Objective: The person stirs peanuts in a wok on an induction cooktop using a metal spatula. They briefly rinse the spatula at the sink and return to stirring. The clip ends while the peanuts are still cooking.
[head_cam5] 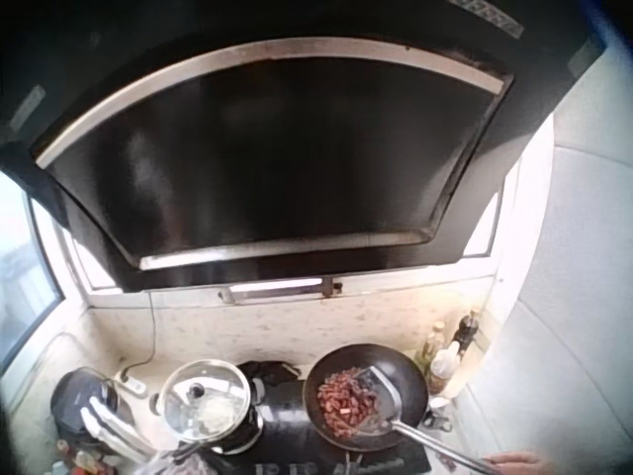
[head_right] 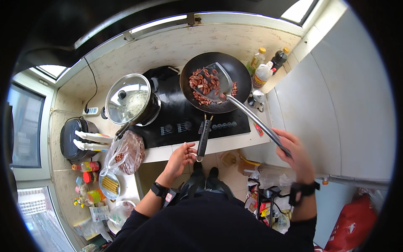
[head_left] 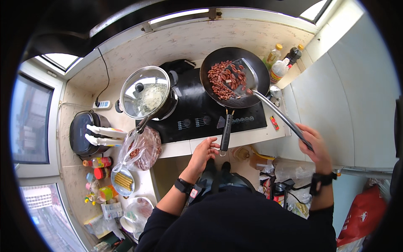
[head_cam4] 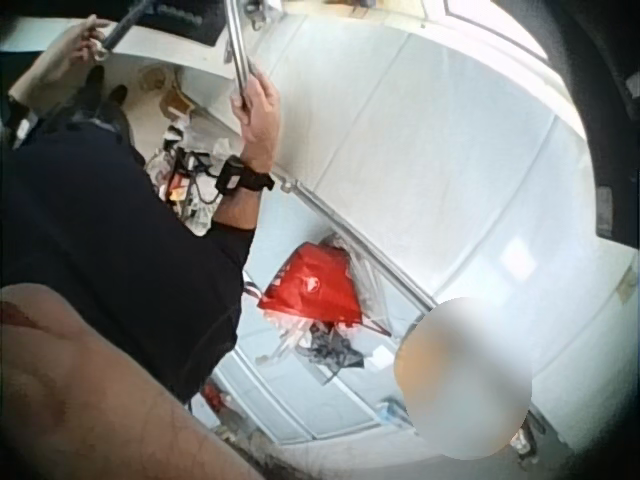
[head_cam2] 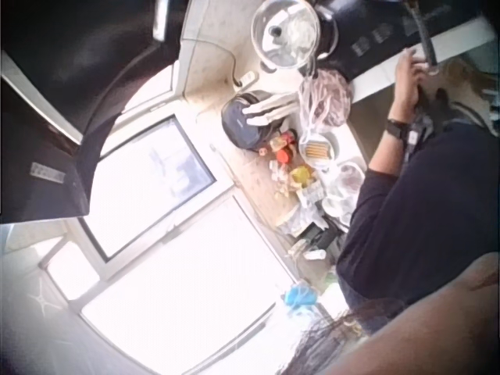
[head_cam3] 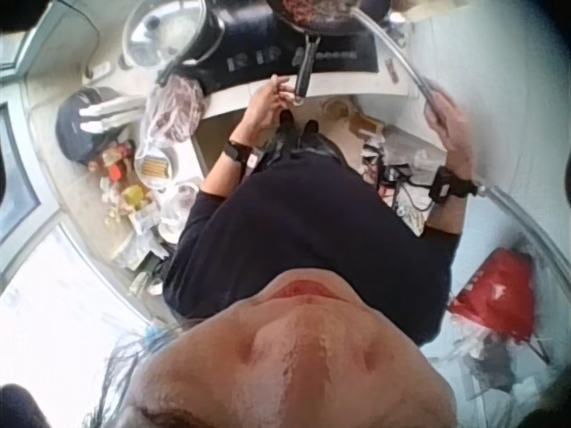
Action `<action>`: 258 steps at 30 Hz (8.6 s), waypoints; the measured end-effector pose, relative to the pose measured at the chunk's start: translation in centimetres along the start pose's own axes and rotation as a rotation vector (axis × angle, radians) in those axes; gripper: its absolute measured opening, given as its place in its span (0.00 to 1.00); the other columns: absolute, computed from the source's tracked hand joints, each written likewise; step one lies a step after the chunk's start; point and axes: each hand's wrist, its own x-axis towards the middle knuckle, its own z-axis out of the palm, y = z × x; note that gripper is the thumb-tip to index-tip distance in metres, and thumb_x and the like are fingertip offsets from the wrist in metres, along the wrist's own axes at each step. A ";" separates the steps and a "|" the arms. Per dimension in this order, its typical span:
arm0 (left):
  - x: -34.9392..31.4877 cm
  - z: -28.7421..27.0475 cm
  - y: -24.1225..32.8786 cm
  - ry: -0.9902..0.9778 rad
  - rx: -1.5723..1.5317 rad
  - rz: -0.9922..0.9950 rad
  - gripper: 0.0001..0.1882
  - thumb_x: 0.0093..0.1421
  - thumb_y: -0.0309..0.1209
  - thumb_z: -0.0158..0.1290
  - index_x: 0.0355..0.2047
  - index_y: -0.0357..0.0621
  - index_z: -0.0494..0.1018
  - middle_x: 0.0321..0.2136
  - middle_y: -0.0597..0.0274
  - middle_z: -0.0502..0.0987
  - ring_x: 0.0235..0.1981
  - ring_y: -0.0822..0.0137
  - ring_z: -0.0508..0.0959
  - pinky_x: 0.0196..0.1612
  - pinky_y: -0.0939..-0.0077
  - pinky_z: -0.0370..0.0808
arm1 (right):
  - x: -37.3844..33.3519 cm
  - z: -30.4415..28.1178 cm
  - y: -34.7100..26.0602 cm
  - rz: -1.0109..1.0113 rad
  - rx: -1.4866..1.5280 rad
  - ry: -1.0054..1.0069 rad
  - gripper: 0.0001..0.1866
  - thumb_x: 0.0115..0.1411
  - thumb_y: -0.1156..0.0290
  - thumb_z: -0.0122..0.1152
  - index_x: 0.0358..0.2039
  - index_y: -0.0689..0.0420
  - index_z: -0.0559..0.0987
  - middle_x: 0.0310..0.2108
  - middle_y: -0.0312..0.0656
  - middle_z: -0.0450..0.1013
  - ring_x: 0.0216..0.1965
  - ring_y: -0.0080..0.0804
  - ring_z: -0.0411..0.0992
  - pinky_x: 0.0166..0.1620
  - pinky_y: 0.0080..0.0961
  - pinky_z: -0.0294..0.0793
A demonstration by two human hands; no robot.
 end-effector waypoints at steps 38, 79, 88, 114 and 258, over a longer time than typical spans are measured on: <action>1.0 1.7 -0.7 -0.066 -0.015 -0.008 0.19 0.77 0.42 0.43 0.55 0.42 0.72 0.36 0.67 0.77 0.31 0.78 0.75 0.31 0.84 0.70 | -11.9 -3.7 -3.7 -0.253 -0.169 0.052 0.31 0.67 0.54 0.63 0.53 0.74 0.76 0.15 0.43 0.72 0.08 0.20 0.60 0.12 0.19 0.54; -1.0 0.3 -1.3 0.022 0.155 0.002 0.22 0.75 0.38 0.48 0.65 0.43 0.67 0.41 0.62 0.80 0.34 0.73 0.80 0.34 0.83 0.73 | 17.6 6.9 -0.8 -0.584 -1.266 0.497 0.18 0.62 0.70 0.62 0.53 0.49 0.82 0.41 0.49 0.82 0.45 0.50 0.80 0.48 0.43 0.78; -0.9 1.8 -0.9 -0.036 0.293 0.076 0.25 0.74 0.34 0.49 0.67 0.37 0.63 0.43 0.62 0.78 0.38 0.72 0.81 0.34 0.82 0.74 | 7.9 5.8 -7.3 -0.455 -1.376 0.182 0.14 0.60 0.70 0.64 0.47 0.52 0.85 0.41 0.48 0.82 0.45 0.46 0.80 0.51 0.40 0.77; -0.1 2.0 -2.4 -0.078 0.283 0.052 0.09 0.73 0.33 0.49 0.46 0.44 0.76 0.36 0.67 0.80 0.29 0.78 0.79 0.32 0.83 0.72 | 5.8 6.2 -11.6 -0.369 -1.601 0.067 0.18 0.60 0.73 0.64 0.52 0.47 0.84 0.46 0.46 0.82 0.49 0.46 0.78 0.53 0.40 0.76; 0.1 1.8 -2.2 -0.136 0.220 0.000 0.08 0.72 0.36 0.50 0.44 0.47 0.75 0.33 0.69 0.81 0.30 0.79 0.78 0.36 0.83 0.72 | 10.1 6.6 -5.9 -0.534 -1.473 0.227 0.16 0.62 0.72 0.61 0.50 0.49 0.84 0.41 0.47 0.81 0.44 0.49 0.79 0.49 0.42 0.77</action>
